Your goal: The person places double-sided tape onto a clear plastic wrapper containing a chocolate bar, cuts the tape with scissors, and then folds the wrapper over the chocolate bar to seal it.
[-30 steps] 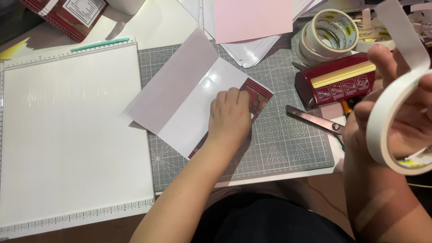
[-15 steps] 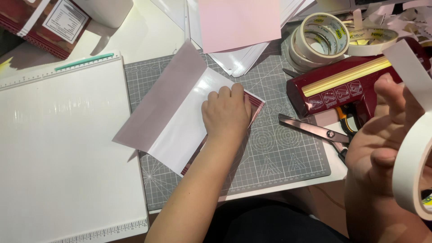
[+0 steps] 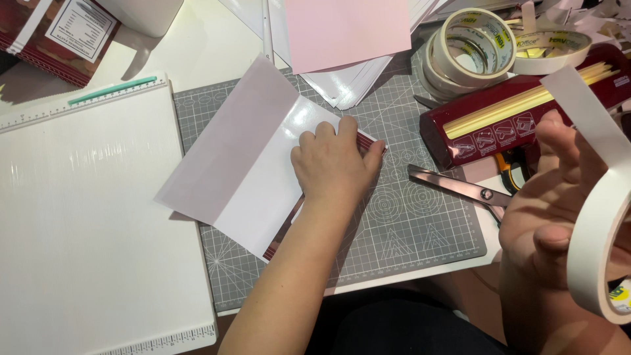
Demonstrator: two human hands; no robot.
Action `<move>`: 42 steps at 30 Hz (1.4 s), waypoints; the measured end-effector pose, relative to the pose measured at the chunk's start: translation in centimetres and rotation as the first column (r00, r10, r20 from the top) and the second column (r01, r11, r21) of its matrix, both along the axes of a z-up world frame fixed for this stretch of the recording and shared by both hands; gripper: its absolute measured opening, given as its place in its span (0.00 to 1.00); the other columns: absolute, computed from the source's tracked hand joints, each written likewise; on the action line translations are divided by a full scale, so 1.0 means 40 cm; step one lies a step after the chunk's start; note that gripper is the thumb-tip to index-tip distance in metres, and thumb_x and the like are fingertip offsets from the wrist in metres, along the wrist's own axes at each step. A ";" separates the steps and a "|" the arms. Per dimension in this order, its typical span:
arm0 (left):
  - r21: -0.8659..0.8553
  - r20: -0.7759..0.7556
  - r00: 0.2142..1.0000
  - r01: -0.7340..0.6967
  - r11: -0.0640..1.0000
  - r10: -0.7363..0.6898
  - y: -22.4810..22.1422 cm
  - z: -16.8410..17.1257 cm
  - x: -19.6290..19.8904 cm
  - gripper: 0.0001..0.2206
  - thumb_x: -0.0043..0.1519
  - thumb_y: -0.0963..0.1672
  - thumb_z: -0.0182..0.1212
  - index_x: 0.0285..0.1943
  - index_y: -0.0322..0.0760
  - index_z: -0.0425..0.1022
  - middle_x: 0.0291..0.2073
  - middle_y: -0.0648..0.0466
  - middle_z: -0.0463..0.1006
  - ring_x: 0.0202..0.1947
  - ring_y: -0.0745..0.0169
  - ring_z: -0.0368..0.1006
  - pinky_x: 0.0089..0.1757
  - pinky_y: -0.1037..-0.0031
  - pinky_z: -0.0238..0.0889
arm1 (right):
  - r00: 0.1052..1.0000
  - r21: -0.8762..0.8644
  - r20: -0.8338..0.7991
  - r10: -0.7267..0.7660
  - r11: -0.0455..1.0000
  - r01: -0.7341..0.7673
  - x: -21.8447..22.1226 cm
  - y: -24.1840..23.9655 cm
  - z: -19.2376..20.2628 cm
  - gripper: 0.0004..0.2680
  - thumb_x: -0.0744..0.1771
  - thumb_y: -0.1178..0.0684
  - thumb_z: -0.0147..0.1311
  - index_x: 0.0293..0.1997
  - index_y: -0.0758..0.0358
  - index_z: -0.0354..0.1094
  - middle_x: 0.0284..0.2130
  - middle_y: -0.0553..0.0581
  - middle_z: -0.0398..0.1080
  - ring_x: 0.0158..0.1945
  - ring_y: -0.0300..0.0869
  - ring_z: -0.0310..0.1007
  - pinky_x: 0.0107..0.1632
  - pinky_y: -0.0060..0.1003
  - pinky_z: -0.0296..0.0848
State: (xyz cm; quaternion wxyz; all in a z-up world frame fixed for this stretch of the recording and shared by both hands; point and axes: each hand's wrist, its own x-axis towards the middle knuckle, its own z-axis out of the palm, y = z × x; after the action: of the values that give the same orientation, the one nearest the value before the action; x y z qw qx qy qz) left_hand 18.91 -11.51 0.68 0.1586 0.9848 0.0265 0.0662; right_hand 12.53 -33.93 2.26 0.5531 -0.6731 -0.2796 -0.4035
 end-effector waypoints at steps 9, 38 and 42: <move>0.007 -0.169 0.986 -0.008 1.000 0.009 -0.005 0.054 0.006 0.27 0.56 0.65 0.57 0.50 0.49 0.74 0.40 0.50 0.77 0.42 0.38 0.71 0.38 0.52 0.61 | 0.996 0.022 0.032 0.083 0.996 -0.083 -0.011 -0.003 0.000 0.24 0.66 0.49 0.40 0.74 0.47 0.53 0.68 0.69 0.55 0.68 0.66 0.59 0.83 0.63 0.55; 0.049 0.147 0.982 0.108 0.993 -0.114 0.035 -0.037 -0.026 0.23 0.58 0.60 0.66 0.44 0.44 0.73 0.35 0.52 0.73 0.37 0.43 0.68 0.33 0.53 0.60 | 0.997 -0.018 0.068 0.047 0.999 -0.046 -0.128 -0.017 0.090 0.26 0.63 0.59 0.42 0.72 0.48 0.52 0.69 0.35 0.54 0.63 0.75 0.55 0.80 0.75 0.52; -0.005 0.069 0.990 0.127 0.992 -0.127 0.043 -0.008 -0.030 0.23 0.59 0.60 0.65 0.46 0.44 0.72 0.39 0.51 0.75 0.41 0.42 0.68 0.37 0.52 0.61 | 0.992 -0.061 0.113 0.063 0.997 -0.057 -0.120 -0.026 0.090 0.25 0.64 0.56 0.42 0.73 0.49 0.52 0.69 0.37 0.54 0.62 0.75 0.56 0.78 0.76 0.52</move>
State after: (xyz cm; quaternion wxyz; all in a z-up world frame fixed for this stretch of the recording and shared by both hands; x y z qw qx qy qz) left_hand 17.71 -9.81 0.38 0.1678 0.9809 -0.0413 0.0897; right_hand 7.73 -34.96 5.87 0.5284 -0.6557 -0.3425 -0.4166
